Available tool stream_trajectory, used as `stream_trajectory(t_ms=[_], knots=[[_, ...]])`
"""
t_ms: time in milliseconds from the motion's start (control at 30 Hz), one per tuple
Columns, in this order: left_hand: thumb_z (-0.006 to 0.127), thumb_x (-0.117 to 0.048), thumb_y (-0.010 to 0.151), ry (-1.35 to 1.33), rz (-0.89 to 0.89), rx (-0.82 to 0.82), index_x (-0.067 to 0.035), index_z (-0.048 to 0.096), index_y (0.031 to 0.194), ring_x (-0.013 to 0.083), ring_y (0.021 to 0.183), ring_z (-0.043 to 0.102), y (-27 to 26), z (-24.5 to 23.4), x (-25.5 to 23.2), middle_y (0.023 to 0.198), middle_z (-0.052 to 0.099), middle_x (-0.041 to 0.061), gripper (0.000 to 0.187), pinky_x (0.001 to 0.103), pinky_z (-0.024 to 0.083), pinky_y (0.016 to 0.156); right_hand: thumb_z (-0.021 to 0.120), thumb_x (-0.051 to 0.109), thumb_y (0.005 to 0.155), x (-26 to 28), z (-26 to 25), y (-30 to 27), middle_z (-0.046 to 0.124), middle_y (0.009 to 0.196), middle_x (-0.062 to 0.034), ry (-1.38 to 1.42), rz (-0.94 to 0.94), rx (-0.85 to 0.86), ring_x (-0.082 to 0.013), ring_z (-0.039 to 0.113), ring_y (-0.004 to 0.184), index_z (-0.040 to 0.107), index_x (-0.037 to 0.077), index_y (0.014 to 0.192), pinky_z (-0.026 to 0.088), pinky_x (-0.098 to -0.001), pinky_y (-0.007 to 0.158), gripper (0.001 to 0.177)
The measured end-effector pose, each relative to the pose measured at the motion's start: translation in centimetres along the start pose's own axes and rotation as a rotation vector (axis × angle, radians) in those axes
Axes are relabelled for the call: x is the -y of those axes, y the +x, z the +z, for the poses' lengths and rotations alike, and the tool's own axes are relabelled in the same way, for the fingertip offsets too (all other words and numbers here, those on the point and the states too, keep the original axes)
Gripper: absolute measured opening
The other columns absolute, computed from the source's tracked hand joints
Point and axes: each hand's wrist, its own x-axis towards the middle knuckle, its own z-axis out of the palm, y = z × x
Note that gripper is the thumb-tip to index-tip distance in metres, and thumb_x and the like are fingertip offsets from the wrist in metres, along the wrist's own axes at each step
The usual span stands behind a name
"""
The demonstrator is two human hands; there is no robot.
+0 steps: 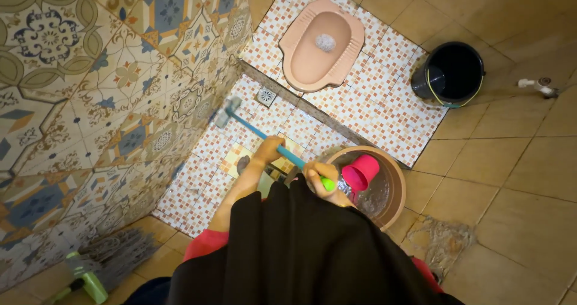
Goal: Cleaning the floor and toilet area of a bathroom using a squeegee and water.
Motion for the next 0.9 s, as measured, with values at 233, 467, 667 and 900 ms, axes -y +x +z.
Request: stream_trajectory(t_ms=[233, 467, 667, 900], knots=[[0.077, -0.033, 0.078, -0.175, -0.069, 0.341, -0.012, 0.073, 0.088, 0.0408, 0.083, 0.068, 3.3, 7.7, -8.4, 0.084, 0.072, 0.016, 0.024, 0.048, 0.054, 0.072, 0.06, 0.018, 0.104, 7.1, -7.7, -1.6, 0.05, 0.062, -0.0027, 0.165, 0.085, -0.138, -0.0142, 0.046, 0.054, 0.05, 0.004, 0.073, 0.038, -0.0315, 0.053, 0.035], [0.074, -0.029, 0.066, -0.003, -0.139, 0.312, -0.015, 0.076, 0.08, 0.0399, 0.082, 0.07, 0.7, 5.2, -0.8, 0.082, 0.073, 0.016, 0.02, 0.05, 0.055, 0.074, 0.052, 0.019, 0.102, -10.3, -6.7, -9.1, 0.049, 0.075, -0.0039, 0.478, 0.394, 0.054, -0.0116, 0.043, 0.063, 0.051, 0.0, 0.088, 0.034, -0.0235, 0.054, 0.023], [0.074, -0.034, 0.076, 0.107, -0.028, 0.395, -0.016, 0.076, 0.085, 0.0408, 0.082, 0.069, 2.2, 6.4, -0.4, 0.084, 0.073, 0.015, 0.02, 0.052, 0.055, 0.073, 0.055, 0.017, 0.099, 3.7, -5.2, -3.2, 0.06, 0.068, -0.0056, -0.073, 0.218, -0.094, -0.0148, 0.056, 0.059, 0.063, 0.0, 0.08, 0.045, -0.029, 0.057, 0.027], [0.071, -0.029, 0.077, -0.178, 0.122, 0.48, -0.013, 0.069, 0.076, 0.0412, 0.08, 0.068, 6.5, 13.9, -12.0, 0.081, 0.071, 0.015, 0.016, 0.052, 0.053, 0.072, 0.056, 0.015, 0.101, 10.3, -10.2, -6.2, 0.046, 0.06, -0.0044, 0.01, 0.093, -0.303, -0.0152, 0.043, 0.055, 0.044, 0.004, 0.069, 0.038, -0.0326, 0.056, 0.036]])
